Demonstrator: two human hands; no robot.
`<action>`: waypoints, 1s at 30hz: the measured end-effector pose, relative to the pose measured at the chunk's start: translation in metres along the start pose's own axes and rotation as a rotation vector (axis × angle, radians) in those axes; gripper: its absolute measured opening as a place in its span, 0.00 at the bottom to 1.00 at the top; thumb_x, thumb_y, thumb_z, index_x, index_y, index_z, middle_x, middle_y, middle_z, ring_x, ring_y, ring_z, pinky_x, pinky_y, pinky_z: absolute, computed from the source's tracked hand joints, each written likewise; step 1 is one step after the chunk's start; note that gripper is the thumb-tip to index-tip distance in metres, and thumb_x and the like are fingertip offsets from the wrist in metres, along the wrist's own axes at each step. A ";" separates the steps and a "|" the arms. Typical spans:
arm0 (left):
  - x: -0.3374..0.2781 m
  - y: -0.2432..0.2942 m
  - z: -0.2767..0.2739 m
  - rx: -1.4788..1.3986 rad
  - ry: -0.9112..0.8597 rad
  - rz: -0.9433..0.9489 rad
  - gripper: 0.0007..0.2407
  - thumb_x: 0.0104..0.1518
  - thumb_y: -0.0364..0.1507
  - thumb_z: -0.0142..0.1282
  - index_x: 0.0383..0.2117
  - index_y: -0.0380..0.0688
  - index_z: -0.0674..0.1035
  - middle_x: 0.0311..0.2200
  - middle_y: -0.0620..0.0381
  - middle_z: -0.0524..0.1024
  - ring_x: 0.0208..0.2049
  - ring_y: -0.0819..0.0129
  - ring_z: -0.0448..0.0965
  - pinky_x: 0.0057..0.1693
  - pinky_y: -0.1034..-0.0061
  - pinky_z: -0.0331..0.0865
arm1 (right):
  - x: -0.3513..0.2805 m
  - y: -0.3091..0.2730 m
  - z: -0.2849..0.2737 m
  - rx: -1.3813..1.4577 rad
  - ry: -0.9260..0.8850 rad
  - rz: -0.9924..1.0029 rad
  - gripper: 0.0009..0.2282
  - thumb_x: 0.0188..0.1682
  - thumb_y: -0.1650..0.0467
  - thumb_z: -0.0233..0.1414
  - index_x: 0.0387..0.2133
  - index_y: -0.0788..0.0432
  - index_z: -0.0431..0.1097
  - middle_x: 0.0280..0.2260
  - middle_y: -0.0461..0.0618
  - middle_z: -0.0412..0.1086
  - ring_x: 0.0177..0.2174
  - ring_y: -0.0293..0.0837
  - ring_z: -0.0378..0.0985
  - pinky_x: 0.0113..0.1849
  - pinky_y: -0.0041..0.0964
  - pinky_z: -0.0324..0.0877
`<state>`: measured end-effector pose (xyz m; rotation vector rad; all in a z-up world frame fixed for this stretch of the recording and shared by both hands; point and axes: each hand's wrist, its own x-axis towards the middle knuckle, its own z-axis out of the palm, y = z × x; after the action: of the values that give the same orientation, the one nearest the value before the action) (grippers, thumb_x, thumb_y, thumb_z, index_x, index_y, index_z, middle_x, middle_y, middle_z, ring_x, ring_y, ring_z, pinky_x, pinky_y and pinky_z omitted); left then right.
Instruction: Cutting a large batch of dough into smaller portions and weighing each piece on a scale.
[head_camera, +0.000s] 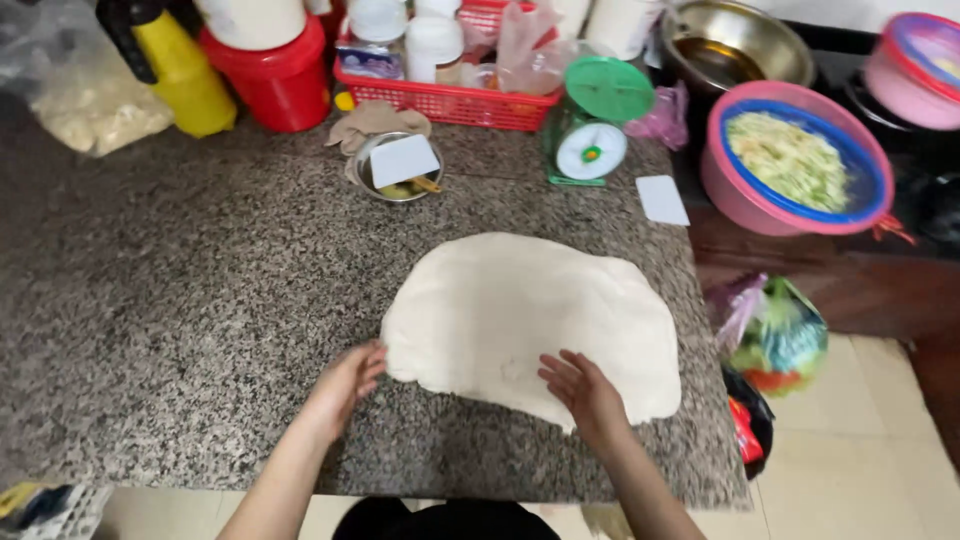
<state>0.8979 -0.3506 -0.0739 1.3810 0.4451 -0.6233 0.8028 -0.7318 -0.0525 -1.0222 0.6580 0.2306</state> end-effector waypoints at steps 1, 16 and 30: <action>0.034 -0.013 -0.012 -0.012 0.018 -0.006 0.21 0.64 0.38 0.43 0.61 0.42 0.72 0.59 0.46 0.76 0.60 0.57 0.73 0.60 0.65 0.65 | 0.012 -0.012 0.008 -0.012 -0.011 0.016 0.28 0.56 0.58 0.36 0.64 0.64 0.52 0.60 0.63 0.67 0.59 0.57 0.69 0.60 0.49 0.60; 0.177 0.040 -0.029 1.514 0.431 -0.259 0.54 0.45 0.53 0.71 0.70 0.32 0.49 0.70 0.41 0.34 0.72 0.46 0.41 0.65 0.56 0.59 | 0.207 -0.096 -0.021 -0.574 0.168 -0.533 0.15 0.52 0.69 0.56 0.51 0.62 0.70 0.44 0.54 0.74 0.45 0.46 0.74 0.47 0.38 0.69; 0.146 0.093 0.005 1.569 0.355 -0.454 0.37 0.44 0.49 0.75 0.60 0.43 0.74 0.70 0.37 0.53 0.69 0.46 0.57 0.62 0.62 0.70 | 0.418 -0.307 -0.086 -1.280 0.311 -1.145 0.30 0.54 0.63 0.62 0.61 0.73 0.57 0.54 0.75 0.65 0.52 0.67 0.68 0.51 0.50 0.63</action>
<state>1.0688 -0.3705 -0.0948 2.9514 0.5677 -1.2042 1.2420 -1.0139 -0.1169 -2.5253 0.0214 -0.6262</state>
